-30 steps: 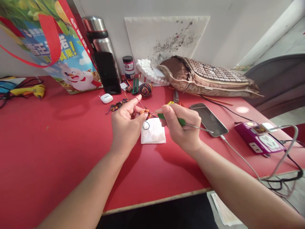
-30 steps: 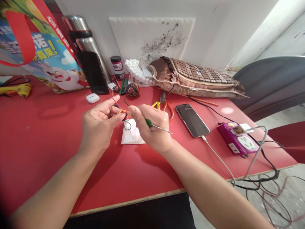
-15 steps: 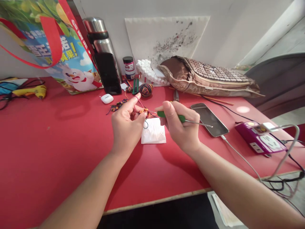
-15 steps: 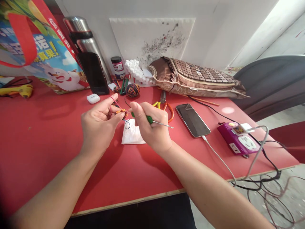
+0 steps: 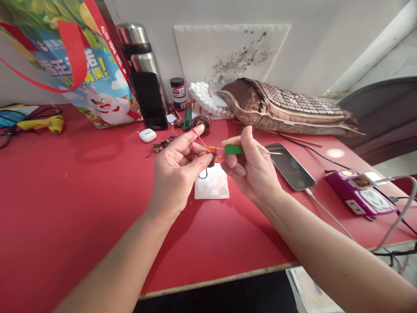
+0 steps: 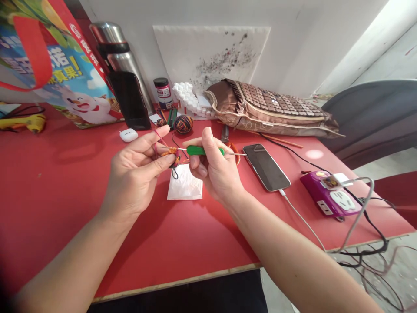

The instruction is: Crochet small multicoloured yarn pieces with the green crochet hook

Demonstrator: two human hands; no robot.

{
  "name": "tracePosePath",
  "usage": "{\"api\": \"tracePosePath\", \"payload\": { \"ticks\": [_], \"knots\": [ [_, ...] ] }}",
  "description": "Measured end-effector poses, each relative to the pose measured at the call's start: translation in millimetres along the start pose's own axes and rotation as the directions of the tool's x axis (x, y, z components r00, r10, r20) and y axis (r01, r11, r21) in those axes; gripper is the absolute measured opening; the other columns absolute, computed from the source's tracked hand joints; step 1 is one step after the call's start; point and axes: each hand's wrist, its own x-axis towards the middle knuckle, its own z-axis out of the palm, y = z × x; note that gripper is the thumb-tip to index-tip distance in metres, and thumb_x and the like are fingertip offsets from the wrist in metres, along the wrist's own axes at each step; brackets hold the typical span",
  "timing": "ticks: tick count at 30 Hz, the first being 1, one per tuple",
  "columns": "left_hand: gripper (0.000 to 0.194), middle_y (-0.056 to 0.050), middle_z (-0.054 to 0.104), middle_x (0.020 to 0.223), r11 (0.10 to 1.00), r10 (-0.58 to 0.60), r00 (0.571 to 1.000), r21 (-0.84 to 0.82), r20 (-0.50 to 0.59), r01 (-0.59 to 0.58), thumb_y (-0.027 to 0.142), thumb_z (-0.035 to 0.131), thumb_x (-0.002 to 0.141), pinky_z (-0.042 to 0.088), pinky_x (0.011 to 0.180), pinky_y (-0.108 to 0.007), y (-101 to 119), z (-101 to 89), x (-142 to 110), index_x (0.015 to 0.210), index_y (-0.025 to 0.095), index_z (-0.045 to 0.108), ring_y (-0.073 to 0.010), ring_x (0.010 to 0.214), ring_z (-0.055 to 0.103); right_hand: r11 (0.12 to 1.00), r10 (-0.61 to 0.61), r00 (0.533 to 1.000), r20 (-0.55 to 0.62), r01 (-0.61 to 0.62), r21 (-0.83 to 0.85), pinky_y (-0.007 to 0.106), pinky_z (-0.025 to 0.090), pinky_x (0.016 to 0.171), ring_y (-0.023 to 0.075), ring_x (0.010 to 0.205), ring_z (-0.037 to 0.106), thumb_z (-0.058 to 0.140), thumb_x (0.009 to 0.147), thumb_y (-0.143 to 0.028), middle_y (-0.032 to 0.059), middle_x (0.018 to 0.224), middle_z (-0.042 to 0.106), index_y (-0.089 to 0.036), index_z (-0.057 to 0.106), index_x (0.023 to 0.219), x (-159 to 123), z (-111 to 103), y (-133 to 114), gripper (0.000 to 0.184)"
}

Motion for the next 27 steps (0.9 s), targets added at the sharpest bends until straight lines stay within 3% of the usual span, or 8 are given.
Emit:
{"api": "tracePosePath", "payload": {
  "ticks": [5,10,17,19,21,24,27],
  "knots": [
    [0.053,0.000,0.080,0.084,1.000,-0.014,1.000,-0.028,0.001,0.014,0.017,0.092,0.073,0.064,0.088,-0.037,0.1,-0.9,0.0,0.125,0.024,0.083,-0.0186,0.084,0.077,0.999,0.032,0.999,0.029,-0.033,0.033,0.024,0.028,0.040,0.0053,0.040,0.031,0.078,0.090,-0.074,-0.0065,0.054,0.054,-0.021,0.077,0.084,-5.4,5.2,-1.8,0.053],
    [0.046,0.001,0.082,0.084,0.996,-0.015,1.000,-0.086,0.023,0.017,0.015,0.094,0.072,0.064,0.088,-0.035,0.6,0.0,-1.7,0.116,0.027,0.086,-0.0174,0.085,0.077,0.987,0.032,0.995,0.093,-0.046,0.153,0.021,0.029,0.042,0.0041,0.044,0.033,0.091,0.086,-0.055,-0.0064,0.060,0.059,-0.021,0.081,0.091,-10.9,9.3,-3.9,0.036],
    [0.050,0.001,0.081,0.080,0.984,-0.031,0.999,-0.173,0.011,0.032,0.017,0.102,0.066,0.063,0.081,-0.025,0.5,-0.1,-1.0,0.113,0.024,0.089,-0.0125,0.078,0.076,0.972,0.093,0.991,0.097,-0.111,0.206,0.022,0.029,0.043,0.0052,0.047,0.031,0.085,0.092,-0.053,-0.0058,0.061,0.057,-0.021,0.082,0.094,-12.2,7.1,2.4,0.032],
    [0.048,0.002,0.079,0.078,0.986,-0.039,0.999,-0.163,0.015,0.041,0.017,0.102,0.066,0.062,0.077,-0.022,1.6,0.3,-1.8,0.112,0.023,0.089,-0.0111,0.075,0.075,0.998,0.027,0.994,0.102,-0.033,0.060,0.023,0.035,0.046,0.0073,0.050,0.041,0.084,0.094,-0.050,-0.0043,0.063,0.060,-0.022,0.085,0.103,-11.8,1.1,4.5,0.029],
    [0.048,0.003,0.078,0.076,0.986,-0.047,0.999,-0.156,0.026,0.050,0.016,0.101,0.066,0.061,0.073,-0.021,2.9,1.2,-3.4,0.112,0.023,0.089,-0.0102,0.072,0.073,0.969,-0.165,0.981,0.099,0.180,-0.168,0.025,0.044,0.052,0.0106,0.059,0.054,0.083,0.096,-0.044,-0.0018,0.070,0.065,-0.024,0.087,0.106,-11.1,-5.1,5.0,0.023],
    [0.050,0.003,0.077,0.076,0.984,-0.052,0.997,-0.165,0.052,0.060,0.015,0.101,0.067,0.061,0.071,-0.021,3.5,2.2,-5.4,0.114,0.024,0.088,-0.0103,0.073,0.073,0.752,-0.507,0.837,0.203,0.545,-0.371,0.030,0.059,0.070,0.0161,0.082,0.070,0.079,0.099,-0.027,0.0041,0.093,0.077,-0.026,0.088,0.113,-9.0,-11.0,1.7,0.016],
    [0.054,0.002,0.079,0.080,0.981,-0.065,0.997,-0.182,0.051,0.073,0.011,0.101,0.063,0.062,0.075,-0.021,3.1,2.5,-4.9,0.114,0.023,0.088,-0.0106,0.077,0.074,0.622,-0.588,0.717,0.373,0.696,-0.359,0.032,0.065,0.082,0.0176,0.096,0.076,0.074,0.100,-0.014,0.0055,0.104,0.081,-0.028,0.088,0.116,-6.1,-13.3,-2.7,0.025]
  ]
}}
